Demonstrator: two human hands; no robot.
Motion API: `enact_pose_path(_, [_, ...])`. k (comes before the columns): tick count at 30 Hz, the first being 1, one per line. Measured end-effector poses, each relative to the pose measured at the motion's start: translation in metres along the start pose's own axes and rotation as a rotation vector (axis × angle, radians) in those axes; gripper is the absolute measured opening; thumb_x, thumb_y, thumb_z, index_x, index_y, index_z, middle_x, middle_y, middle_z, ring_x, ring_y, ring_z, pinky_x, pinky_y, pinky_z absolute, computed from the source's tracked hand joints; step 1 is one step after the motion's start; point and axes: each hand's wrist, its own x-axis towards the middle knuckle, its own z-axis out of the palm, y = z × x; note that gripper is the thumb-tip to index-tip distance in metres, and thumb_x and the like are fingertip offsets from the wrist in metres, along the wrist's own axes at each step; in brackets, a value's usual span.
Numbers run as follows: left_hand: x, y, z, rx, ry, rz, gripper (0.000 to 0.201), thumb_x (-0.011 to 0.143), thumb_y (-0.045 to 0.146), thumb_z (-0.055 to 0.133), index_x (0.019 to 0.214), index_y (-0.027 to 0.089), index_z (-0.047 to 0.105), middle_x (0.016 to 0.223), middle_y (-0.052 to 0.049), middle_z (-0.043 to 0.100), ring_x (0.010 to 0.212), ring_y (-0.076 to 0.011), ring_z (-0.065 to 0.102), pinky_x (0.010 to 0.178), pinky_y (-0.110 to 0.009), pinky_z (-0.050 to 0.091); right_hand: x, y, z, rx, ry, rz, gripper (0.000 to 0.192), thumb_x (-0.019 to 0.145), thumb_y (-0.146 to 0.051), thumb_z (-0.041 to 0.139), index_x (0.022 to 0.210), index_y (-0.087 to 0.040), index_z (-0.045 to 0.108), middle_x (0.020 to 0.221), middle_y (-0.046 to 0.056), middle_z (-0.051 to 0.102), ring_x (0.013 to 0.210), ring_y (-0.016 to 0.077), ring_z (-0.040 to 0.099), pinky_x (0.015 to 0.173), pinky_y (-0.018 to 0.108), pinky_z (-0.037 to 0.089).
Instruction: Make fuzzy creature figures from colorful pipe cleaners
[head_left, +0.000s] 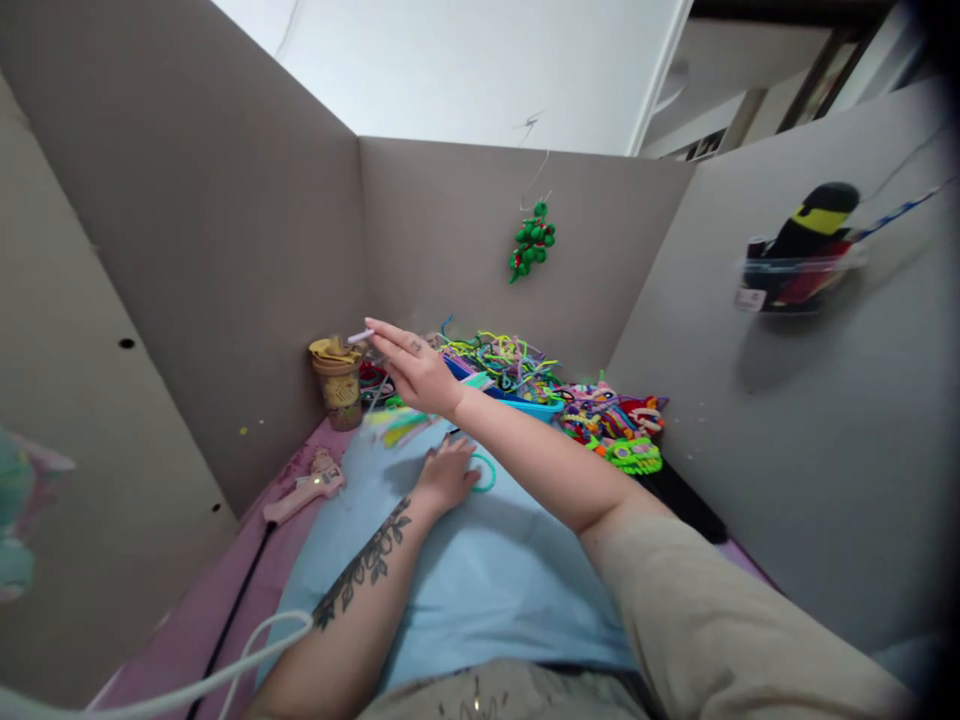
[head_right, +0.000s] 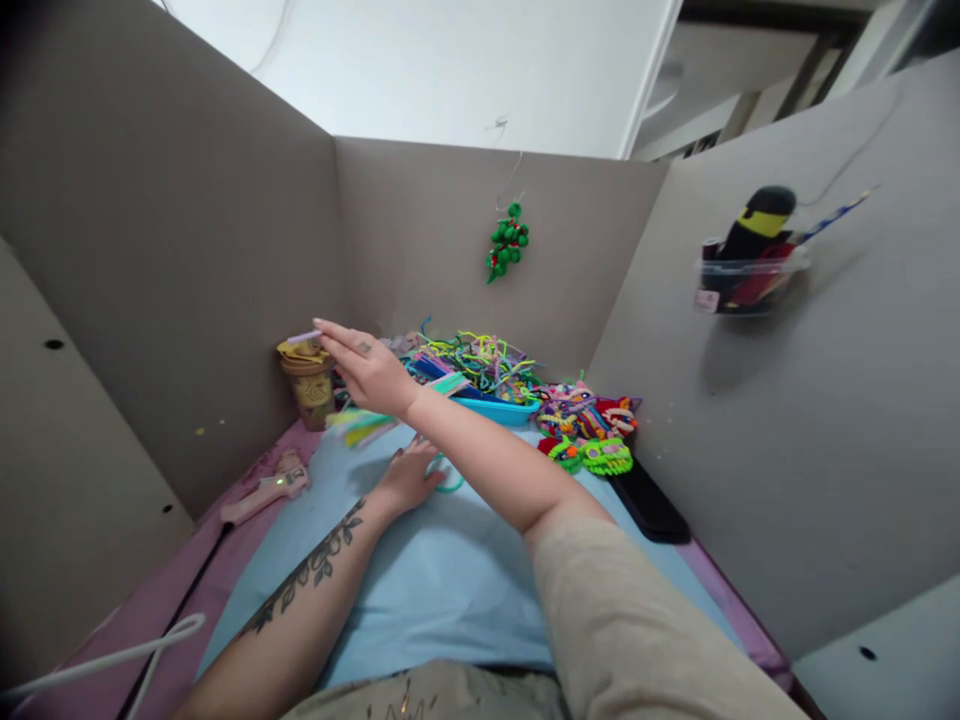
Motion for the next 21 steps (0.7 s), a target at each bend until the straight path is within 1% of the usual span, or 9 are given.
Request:
enact_pose_path(2, [0.001, -0.004, 0.003, -0.008, 0.082, 0.004, 0.046, 0.084, 0.031, 0.046, 0.129, 0.024, 0.046, 0.144, -0.005, 0.039, 0.136, -0.0316, 0.025, 0.107, -0.051, 0.026, -0.015, -0.001, -0.010, 0.021, 0.029, 0.051, 0.046, 0.092, -0.027, 0.032, 0.137, -0.022, 0.040, 0.143, 0.007, 0.039, 0.133, 0.0168, 0.033, 0.111, 0.038, 0.027])
enact_pose_path(6, [0.006, -0.011, 0.007, -0.083, 0.204, -0.006, 0.041, 0.082, 0.032, 0.051, 0.120, 0.017, 0.054, 0.129, -0.010, 0.054, 0.123, -0.0269, 0.045, 0.103, -0.040, 0.035, -0.042, 0.007, -0.025, 0.147, 0.242, 0.348, 0.042, 0.092, -0.032, 0.036, 0.131, -0.022, 0.048, 0.133, 0.008, 0.050, 0.129, 0.0187, 0.040, 0.109, 0.040, 0.031])
enact_pose_path(9, [0.016, -0.016, 0.009, -0.264, 0.319, -0.092, 0.040, 0.081, 0.033, 0.054, 0.116, 0.014, 0.055, 0.120, -0.012, 0.060, 0.109, -0.0241, 0.056, 0.095, -0.036, 0.043, -0.053, -0.003, -0.044, 0.283, 0.313, 0.468, 0.042, 0.092, -0.036, 0.036, 0.129, -0.023, 0.050, 0.134, 0.007, 0.049, 0.119, 0.0203, 0.051, 0.104, 0.042, 0.037])
enact_pose_path(12, [0.023, -0.017, 0.012, -0.485, 0.398, -0.153, 0.030, 0.082, 0.030, 0.052, 0.107, 0.014, 0.058, 0.105, -0.011, 0.065, 0.094, -0.0212, 0.062, 0.084, -0.034, 0.049, -0.053, -0.025, -0.072, 0.209, 0.423, 0.398, 0.036, 0.092, -0.035, 0.040, 0.121, -0.026, 0.057, 0.127, 0.006, 0.055, 0.112, 0.0191, 0.055, 0.100, 0.040, 0.041])
enact_pose_path(14, [0.023, -0.016, 0.013, -0.526, 0.411, -0.114, 0.024, 0.082, 0.028, 0.051, 0.100, 0.015, 0.060, 0.097, -0.009, 0.067, 0.086, -0.0197, 0.063, 0.078, -0.032, 0.050, -0.049, -0.036, -0.091, 0.059, 0.499, 0.289, 0.030, 0.090, -0.032, 0.045, 0.115, -0.027, 0.061, 0.119, 0.005, 0.060, 0.115, 0.0193, 0.053, 0.101, 0.040, 0.040])
enact_pose_path(15, [0.021, -0.014, 0.014, -0.507, 0.410, -0.079, 0.022, 0.082, 0.028, 0.051, 0.098, 0.015, 0.061, 0.095, -0.008, 0.067, 0.085, -0.0194, 0.063, 0.078, -0.032, 0.050, -0.047, -0.037, -0.097, -0.013, 0.501, 0.235, 0.028, 0.089, -0.031, 0.047, 0.113, -0.027, 0.062, 0.117, 0.005, 0.061, 0.114, 0.0192, 0.053, 0.101, 0.040, 0.040])
enact_pose_path(16, [0.019, -0.012, 0.015, -0.463, 0.405, -0.038, 0.021, 0.082, 0.028, 0.051, 0.095, 0.016, 0.061, 0.094, -0.007, 0.067, 0.086, -0.0196, 0.062, 0.079, -0.033, 0.049, -0.046, -0.036, -0.100, -0.077, 0.473, 0.180, 0.027, 0.088, -0.029, 0.049, 0.112, -0.027, 0.062, 0.116, 0.006, 0.062, 0.114, 0.0190, 0.053, 0.100, 0.039, 0.041])
enact_pose_path(18, [0.013, -0.008, 0.016, -0.340, 0.378, 0.057, 0.020, 0.082, 0.028, 0.052, 0.094, 0.017, 0.063, 0.095, -0.007, 0.067, 0.092, -0.0208, 0.061, 0.085, -0.034, 0.047, -0.046, -0.027, -0.093, -0.173, 0.303, 0.064, 0.026, 0.087, -0.026, 0.051, 0.110, -0.024, 0.063, 0.115, 0.008, 0.062, 0.111, 0.0187, 0.055, 0.098, 0.039, 0.042])
enact_pose_path(21, [0.006, -0.002, 0.017, -0.191, 0.301, 0.167, 0.021, 0.081, 0.026, 0.052, 0.096, 0.017, 0.064, 0.100, -0.008, 0.066, 0.098, -0.0224, 0.059, 0.090, -0.036, 0.044, -0.057, -0.005, -0.054, -0.246, -0.156, -0.095, 0.024, 0.084, -0.019, 0.053, 0.104, -0.016, 0.064, 0.113, 0.012, 0.063, 0.109, 0.0203, 0.055, 0.096, 0.039, 0.042])
